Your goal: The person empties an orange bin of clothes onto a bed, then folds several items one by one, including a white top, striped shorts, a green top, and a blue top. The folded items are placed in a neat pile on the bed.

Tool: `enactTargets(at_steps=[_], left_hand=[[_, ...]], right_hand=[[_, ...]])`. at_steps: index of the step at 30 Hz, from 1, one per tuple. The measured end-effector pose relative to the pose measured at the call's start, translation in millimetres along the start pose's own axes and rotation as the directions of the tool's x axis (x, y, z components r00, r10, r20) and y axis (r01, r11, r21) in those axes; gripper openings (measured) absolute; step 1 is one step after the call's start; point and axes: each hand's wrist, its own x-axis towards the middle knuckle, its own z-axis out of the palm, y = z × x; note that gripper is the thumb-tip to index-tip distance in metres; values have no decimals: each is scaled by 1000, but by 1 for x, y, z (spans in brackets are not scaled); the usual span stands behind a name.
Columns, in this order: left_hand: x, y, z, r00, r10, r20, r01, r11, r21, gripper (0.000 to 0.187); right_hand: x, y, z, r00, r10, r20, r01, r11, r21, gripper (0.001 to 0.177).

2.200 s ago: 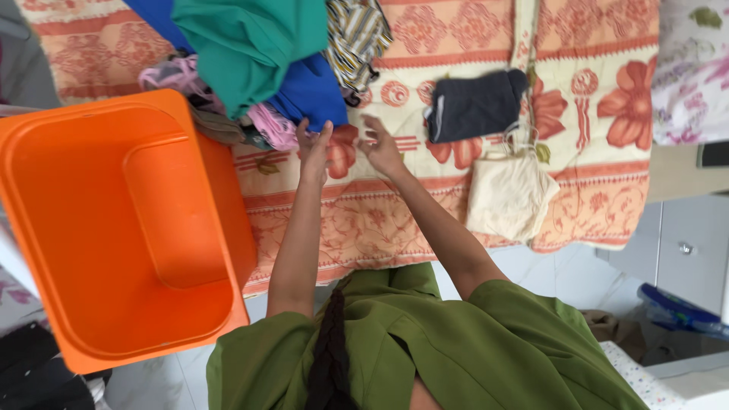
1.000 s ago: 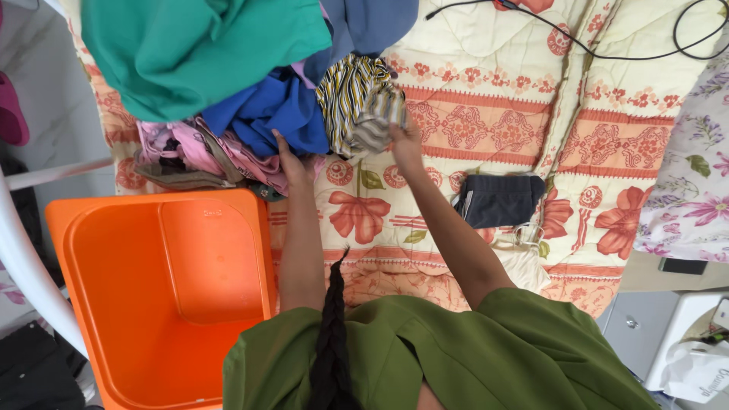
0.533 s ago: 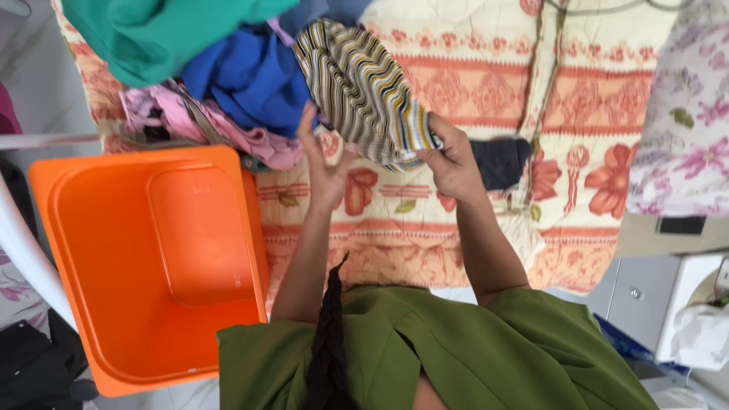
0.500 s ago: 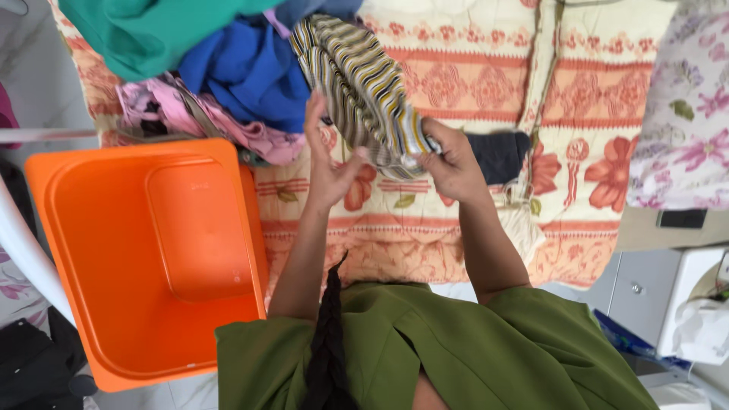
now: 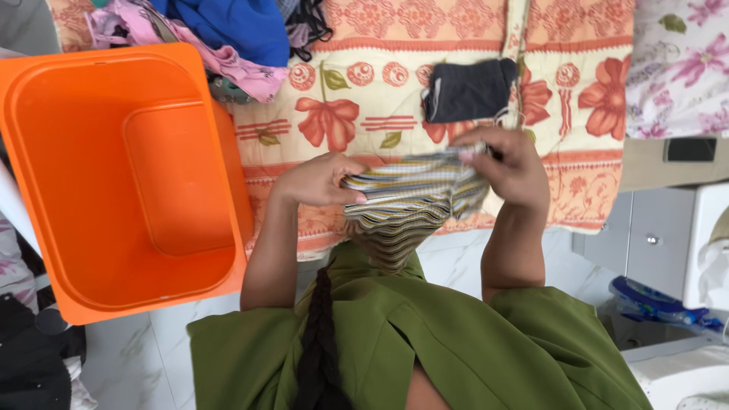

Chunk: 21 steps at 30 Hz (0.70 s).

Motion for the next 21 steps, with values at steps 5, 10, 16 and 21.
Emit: enactTargets(at_steps=[5, 10, 16, 21], left_hand=[[3, -22, 19, 898, -268, -350, 424, 740, 522, 31], [-36, 30, 30, 650, 474, -594, 319, 540, 779, 35], [-73, 19, 54, 635, 526, -566, 342, 466, 816, 33], [-82, -128, 98, 730, 399, -554, 421, 377, 825, 37]], right_hand=[[-17, 16, -8, 920, -230, -318, 142, 950, -277, 17], [-68, -3, -27, 693, -530, -489, 272, 820, -503, 20], [-118, 27, -3, 831, -438, -343, 267, 854, -446, 38], [-136, 167, 65, 968, -188, -163, 102, 896, -431, 46]])
